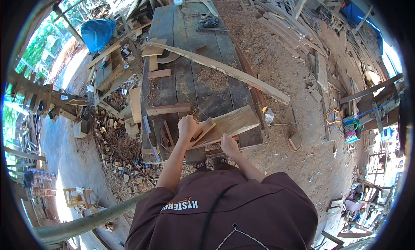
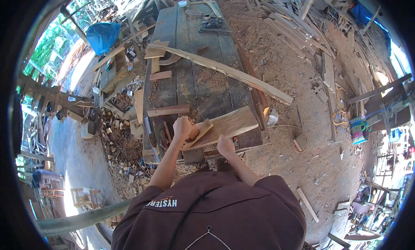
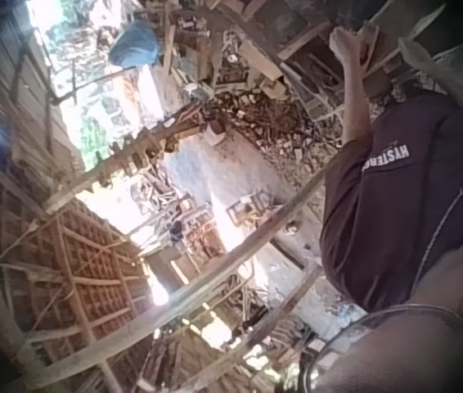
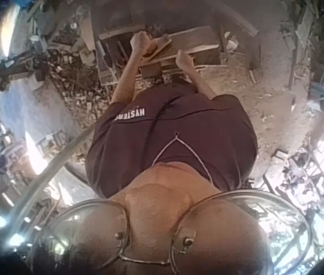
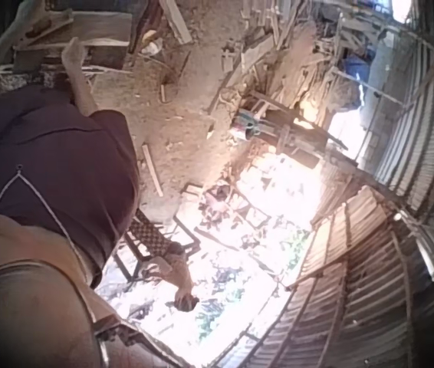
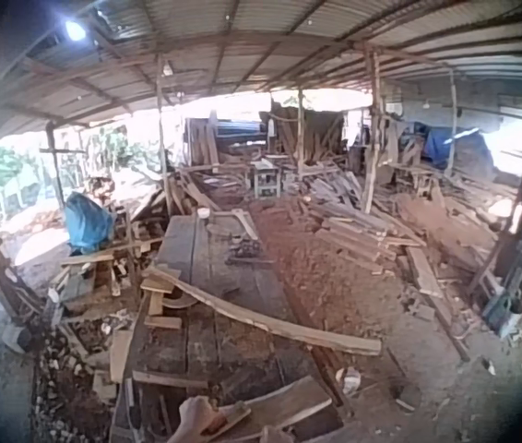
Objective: Sawing a piece of wood with a hand saw in a workshop.
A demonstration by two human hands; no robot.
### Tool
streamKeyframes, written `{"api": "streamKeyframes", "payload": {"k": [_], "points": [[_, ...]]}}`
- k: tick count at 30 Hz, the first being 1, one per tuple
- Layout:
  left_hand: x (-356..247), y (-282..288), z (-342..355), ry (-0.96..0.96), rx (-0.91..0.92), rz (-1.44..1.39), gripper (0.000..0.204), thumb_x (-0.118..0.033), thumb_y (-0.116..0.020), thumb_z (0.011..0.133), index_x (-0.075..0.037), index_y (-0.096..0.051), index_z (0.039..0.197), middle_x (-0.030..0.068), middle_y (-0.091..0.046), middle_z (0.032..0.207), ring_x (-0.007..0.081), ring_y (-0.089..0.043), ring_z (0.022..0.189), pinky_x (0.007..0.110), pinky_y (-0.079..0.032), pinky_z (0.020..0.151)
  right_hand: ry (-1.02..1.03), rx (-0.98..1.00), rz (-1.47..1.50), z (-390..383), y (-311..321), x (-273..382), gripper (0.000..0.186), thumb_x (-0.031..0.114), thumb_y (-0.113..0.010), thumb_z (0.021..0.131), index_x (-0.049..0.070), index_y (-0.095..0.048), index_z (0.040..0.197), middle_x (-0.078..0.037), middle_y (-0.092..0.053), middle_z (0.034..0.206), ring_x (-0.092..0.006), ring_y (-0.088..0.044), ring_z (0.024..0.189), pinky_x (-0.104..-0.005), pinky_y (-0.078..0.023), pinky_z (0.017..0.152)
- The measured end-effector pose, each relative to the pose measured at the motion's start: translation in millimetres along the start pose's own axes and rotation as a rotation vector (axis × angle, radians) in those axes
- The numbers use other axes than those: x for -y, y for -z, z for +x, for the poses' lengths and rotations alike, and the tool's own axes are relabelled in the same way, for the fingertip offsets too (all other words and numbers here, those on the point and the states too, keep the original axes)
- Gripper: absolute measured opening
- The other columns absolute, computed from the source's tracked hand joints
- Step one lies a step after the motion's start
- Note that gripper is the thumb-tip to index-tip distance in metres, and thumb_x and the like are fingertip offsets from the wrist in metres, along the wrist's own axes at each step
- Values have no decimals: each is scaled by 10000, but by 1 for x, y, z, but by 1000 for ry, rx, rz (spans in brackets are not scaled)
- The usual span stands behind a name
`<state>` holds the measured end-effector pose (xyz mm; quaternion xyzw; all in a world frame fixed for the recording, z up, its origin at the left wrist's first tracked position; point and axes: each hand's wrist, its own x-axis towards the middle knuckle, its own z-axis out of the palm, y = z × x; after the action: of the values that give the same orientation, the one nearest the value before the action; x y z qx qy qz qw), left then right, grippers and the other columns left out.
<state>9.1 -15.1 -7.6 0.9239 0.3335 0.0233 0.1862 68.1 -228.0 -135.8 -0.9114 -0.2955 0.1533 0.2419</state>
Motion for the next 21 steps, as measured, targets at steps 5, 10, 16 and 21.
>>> {"api": "streamKeyframes", "payload": {"k": [5,10,16,21], "points": [[5,5,-4,21,28,-34,287,-295,-747,661,-37,-706,781,166,-679,804,308,-666,787,387,-538,711,-49,98,-6,-28,15,-11,262,265,-413,932,34,-516,1003,-271,-620,768,-455,-611,757,-555,-473,679],[7,6,-4,-5,31,-41,321,-312,-747,662,-23,-696,792,170,-677,815,305,-660,808,396,-531,733,-23,107,12,-7,15,6,253,249,-422,912,29,-512,1001,-282,-628,848,-445,-622,800,-531,-493,698],[-5,4,1,-23,28,-31,360,-333,-751,660,-7,-679,796,168,-676,818,309,-657,814,398,-531,735,1,3,-12,9,0,-3,274,280,-419,918,34,-527,971,-280,-629,846,-447,-622,803,-536,-492,705],[8,2,-6,4,31,-66,372,-345,-751,656,-5,-675,786,179,-675,816,314,-661,792,395,-534,728,-68,115,-9,-32,17,-11,281,293,-409,931,41,-528,970,-276,-625,785,-455,-619,770,-550,-487,698]]}}
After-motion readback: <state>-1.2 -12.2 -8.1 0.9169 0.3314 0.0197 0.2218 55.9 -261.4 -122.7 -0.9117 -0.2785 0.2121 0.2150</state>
